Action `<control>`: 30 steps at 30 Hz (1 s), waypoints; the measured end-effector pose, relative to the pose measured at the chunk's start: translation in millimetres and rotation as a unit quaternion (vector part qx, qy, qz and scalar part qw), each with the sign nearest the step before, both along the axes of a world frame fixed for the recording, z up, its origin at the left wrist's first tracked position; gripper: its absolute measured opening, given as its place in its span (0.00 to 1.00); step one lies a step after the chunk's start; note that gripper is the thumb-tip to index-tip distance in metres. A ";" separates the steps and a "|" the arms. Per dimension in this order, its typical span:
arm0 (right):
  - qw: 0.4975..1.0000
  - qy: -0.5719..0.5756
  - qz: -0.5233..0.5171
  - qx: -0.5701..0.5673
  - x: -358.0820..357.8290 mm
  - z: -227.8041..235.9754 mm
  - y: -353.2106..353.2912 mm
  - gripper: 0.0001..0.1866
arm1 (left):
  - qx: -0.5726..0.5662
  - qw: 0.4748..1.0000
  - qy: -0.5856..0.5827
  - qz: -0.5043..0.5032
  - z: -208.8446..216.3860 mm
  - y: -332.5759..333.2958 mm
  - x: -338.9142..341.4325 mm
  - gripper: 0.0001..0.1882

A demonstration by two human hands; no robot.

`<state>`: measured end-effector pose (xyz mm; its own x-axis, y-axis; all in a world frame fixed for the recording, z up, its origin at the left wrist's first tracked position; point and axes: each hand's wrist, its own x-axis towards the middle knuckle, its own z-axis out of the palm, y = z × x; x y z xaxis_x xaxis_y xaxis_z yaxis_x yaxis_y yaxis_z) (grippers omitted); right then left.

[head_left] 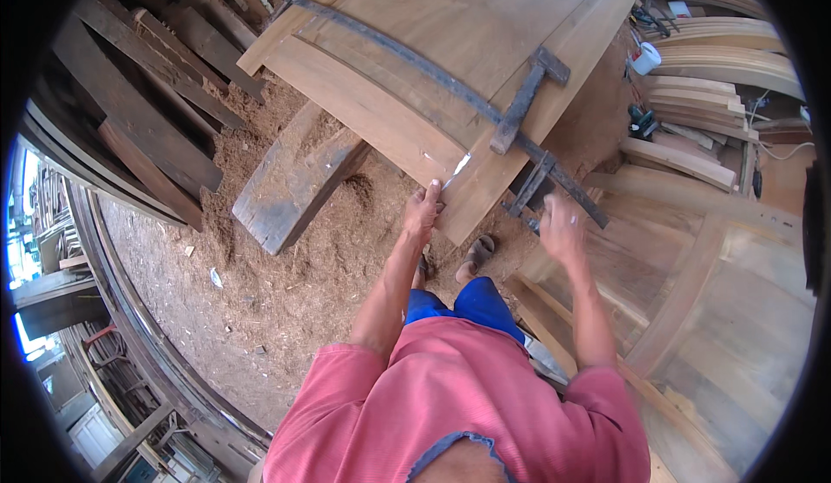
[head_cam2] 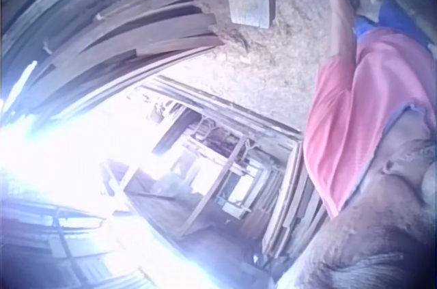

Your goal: The person applies a large metal clamp to the edge of a wooden door panel, tightening it by hand and then using a hammer to tap the clamp and the wood to ensure a tight fit.

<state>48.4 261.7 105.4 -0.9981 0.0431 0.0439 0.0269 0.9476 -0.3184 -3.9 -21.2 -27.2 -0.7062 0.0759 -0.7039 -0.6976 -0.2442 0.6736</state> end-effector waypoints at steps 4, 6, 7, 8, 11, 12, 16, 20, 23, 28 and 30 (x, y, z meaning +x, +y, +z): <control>0.991 -0.034 -0.009 0.130 52.3 -57.2 20.7 0.15 | -0.088 0.994 0.058 0.028 8.1 23.5 0.3 0.32; 0.990 -0.092 -0.030 0.099 49.0 -80.1 30.5 0.15 | -0.125 0.991 0.053 0.019 9.1 25.8 2.8 0.32; 0.985 -0.149 -0.047 0.069 46.9 -88.6 36.5 0.16 | -0.161 0.986 0.049 0.013 9.5 26.2 4.1 0.32; 0.985 -0.152 -0.050 0.065 47.0 -95.1 44.9 0.16 | -0.165 0.985 0.046 0.009 9.8 28.5 4.6 0.32; 0.979 -0.195 -0.034 0.043 37.6 -104.0 60.6 0.15 | -0.183 0.981 0.066 0.018 12.2 31.4 6.5 0.32; 0.962 -0.267 0.015 -0.055 23.6 -96.6 63.8 0.14 | -0.183 0.980 0.078 0.024 8.1 26.7 7.9 0.32; 0.843 -0.487 0.029 -0.229 -9.7 -72.6 76.4 0.15 | -0.151 0.983 0.096 0.031 -2.0 23.4 8.4 0.34; 0.861 -0.447 0.036 -0.239 7.4 -70.0 64.9 0.16 | -0.156 0.981 0.070 0.094 -12.7 21.1 6.8 0.40; 0.997 -0.033 0.061 0.046 30.1 -47.3 39.2 0.19 | -0.198 0.971 0.091 0.096 -20.1 22.8 7.1 0.44; 0.988 -0.128 0.069 0.042 31.2 -92.1 48.0 0.12 | -0.217 0.964 0.060 0.141 -46.5 11.4 10.2 0.45; 0.980 -0.177 0.078 0.046 29.0 -84.3 47.6 0.12 | -0.203 0.965 0.052 0.156 -50.5 9.6 16.6 0.45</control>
<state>77.4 309.4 21.1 -0.9455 -0.1000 -0.3100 -0.0278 0.9730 -0.2290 12.7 -11.5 -77.7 -0.7191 -0.4189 -0.5544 -0.5558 -0.1321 0.8208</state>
